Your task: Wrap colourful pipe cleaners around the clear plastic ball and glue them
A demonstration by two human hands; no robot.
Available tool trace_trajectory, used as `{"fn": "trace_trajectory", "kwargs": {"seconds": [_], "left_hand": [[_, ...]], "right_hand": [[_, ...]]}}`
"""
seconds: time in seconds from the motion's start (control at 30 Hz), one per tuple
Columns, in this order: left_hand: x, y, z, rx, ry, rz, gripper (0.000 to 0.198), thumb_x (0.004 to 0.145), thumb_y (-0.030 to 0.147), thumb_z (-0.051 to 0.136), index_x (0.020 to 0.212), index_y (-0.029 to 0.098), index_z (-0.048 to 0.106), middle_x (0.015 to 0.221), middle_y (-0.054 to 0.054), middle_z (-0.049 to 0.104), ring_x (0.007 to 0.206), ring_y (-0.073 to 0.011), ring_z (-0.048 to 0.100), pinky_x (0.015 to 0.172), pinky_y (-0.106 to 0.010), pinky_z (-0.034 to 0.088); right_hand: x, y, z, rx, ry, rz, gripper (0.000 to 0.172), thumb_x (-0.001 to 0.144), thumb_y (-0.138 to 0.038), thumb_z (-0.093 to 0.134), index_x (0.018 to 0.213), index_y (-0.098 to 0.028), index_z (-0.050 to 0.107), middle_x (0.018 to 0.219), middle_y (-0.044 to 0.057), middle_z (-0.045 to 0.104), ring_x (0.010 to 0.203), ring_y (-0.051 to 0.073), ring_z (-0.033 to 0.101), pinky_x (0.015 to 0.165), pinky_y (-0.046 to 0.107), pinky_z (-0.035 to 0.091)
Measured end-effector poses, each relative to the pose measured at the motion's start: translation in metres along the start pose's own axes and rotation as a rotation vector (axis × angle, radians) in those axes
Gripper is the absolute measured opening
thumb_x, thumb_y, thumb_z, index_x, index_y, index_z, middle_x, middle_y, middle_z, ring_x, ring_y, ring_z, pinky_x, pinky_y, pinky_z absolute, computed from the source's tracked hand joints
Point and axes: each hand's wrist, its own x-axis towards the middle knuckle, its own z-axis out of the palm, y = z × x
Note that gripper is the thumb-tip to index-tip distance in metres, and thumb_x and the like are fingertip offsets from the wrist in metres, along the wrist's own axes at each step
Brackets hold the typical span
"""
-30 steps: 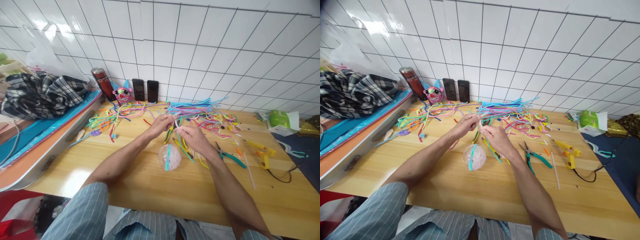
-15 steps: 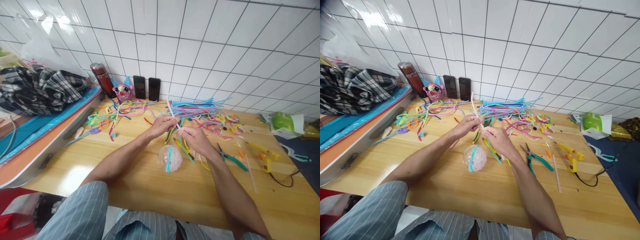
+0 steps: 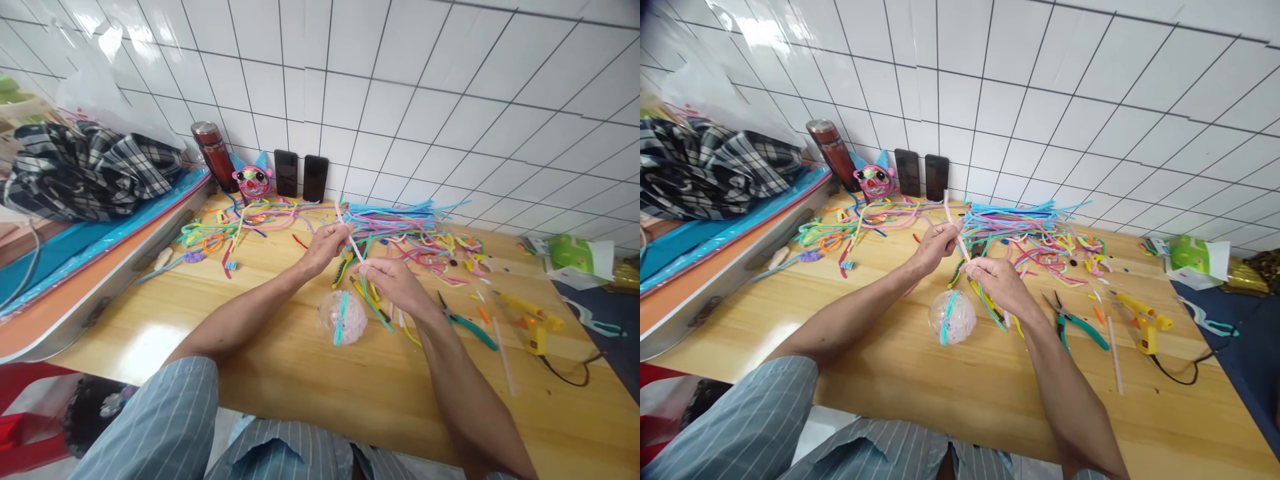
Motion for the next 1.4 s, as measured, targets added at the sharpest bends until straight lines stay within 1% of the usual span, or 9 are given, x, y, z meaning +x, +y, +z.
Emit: {"fn": "trace_trajectory", "kwargs": {"seconds": [0.13,0.3,0.4,0.63,0.73,0.9,1.07,1.3,1.4], "left_hand": [[0.0,0.002,0.0,-0.052,0.075,0.007,0.06,0.092,0.067,0.078,0.063,0.02,0.056,0.051,0.009,0.039,0.046,-0.0044,0.026,0.048,-0.024,0.015],[-0.004,-0.001,0.008,-0.133,0.167,0.026,0.059,0.1,0.058,0.077,0.063,0.019,0.051,0.052,0.009,0.039,0.048,-0.0041,0.029,0.049,-0.021,0.019],[-0.003,0.0,0.009,-0.201,0.138,-0.021,0.051,0.099,0.054,0.081,0.07,0.019,0.058,0.054,0.009,0.044,0.045,-0.0037,0.03,0.047,-0.02,0.019],[0.011,0.021,-0.008,-0.32,0.065,-0.158,0.039,0.103,0.045,0.078,0.079,0.016,0.069,0.05,0.01,0.043,0.038,-0.0038,0.032,0.043,-0.019,0.02],[0.013,0.026,-0.011,-0.356,0.125,-0.165,0.037,0.109,0.037,0.07,0.08,0.014,0.072,0.05,0.009,0.043,0.037,-0.0031,0.029,0.043,-0.019,0.017],[0.007,0.025,-0.003,-0.431,0.284,-0.145,0.034,0.112,0.038,0.068,0.088,0.015,0.072,0.054,0.01,0.042,0.039,-0.002,0.027,0.044,-0.018,0.018],[0.003,0.023,0.003,-0.504,0.331,-0.181,0.039,0.115,0.044,0.064,0.089,0.016,0.069,0.053,0.012,0.033,0.039,-0.0032,0.024,0.042,-0.018,0.017],[0.005,0.028,0.001,-0.529,0.2,-0.245,0.049,0.11,0.059,0.068,0.09,0.015,0.075,0.053,0.01,0.037,0.038,-0.004,0.028,0.041,-0.019,0.019],[0.005,0.028,0.001,-0.492,0.178,-0.239,0.048,0.11,0.055,0.069,0.086,0.014,0.075,0.052,0.01,0.039,0.038,-0.0031,0.028,0.042,-0.019,0.018]], "right_hand": [[0.001,-0.002,0.0,0.011,-0.032,0.025,0.045,0.097,-0.052,0.058,0.103,-0.02,0.09,0.079,0.002,0.074,0.072,0.018,0.058,0.067,0.031,0.042],[0.002,-0.007,0.006,0.055,-0.053,0.013,0.048,0.095,-0.055,0.057,0.1,-0.018,0.088,0.065,-0.002,0.054,0.064,0.015,0.045,0.064,0.031,0.034],[0.0,-0.009,0.005,0.115,-0.111,0.071,0.051,0.096,-0.061,0.06,0.1,-0.018,0.086,0.059,-0.006,0.041,0.06,0.014,0.037,0.06,0.03,0.028],[-0.004,-0.006,-0.008,0.168,-0.148,0.163,0.057,0.093,-0.071,0.066,0.103,-0.019,0.085,0.059,-0.006,0.04,0.056,0.012,0.032,0.056,0.029,0.023],[-0.002,-0.004,-0.009,0.118,-0.09,0.126,0.051,0.094,-0.065,0.065,0.103,-0.02,0.087,0.06,-0.004,0.051,0.057,0.014,0.041,0.058,0.03,0.03],[0.001,-0.005,0.011,0.023,0.012,0.01,0.041,0.096,-0.051,0.061,0.1,-0.023,0.091,0.089,0.005,0.084,0.081,0.022,0.071,0.075,0.033,0.05],[0.002,-0.007,0.023,0.002,-0.003,-0.017,0.043,0.1,-0.048,0.057,0.103,-0.023,0.092,0.093,0.005,0.088,0.087,0.024,0.077,0.083,0.035,0.054],[0.001,-0.002,0.005,-0.014,-0.007,0.007,0.043,0.1,-0.051,0.06,0.104,-0.022,0.09,0.088,0.004,0.084,0.081,0.022,0.071,0.076,0.034,0.051],[0.001,-0.001,0.001,0.015,0.004,0.012,0.041,0.099,-0.052,0.061,0.101,-0.022,0.09,0.091,0.005,0.085,0.087,0.024,0.074,0.078,0.034,0.053]]}}
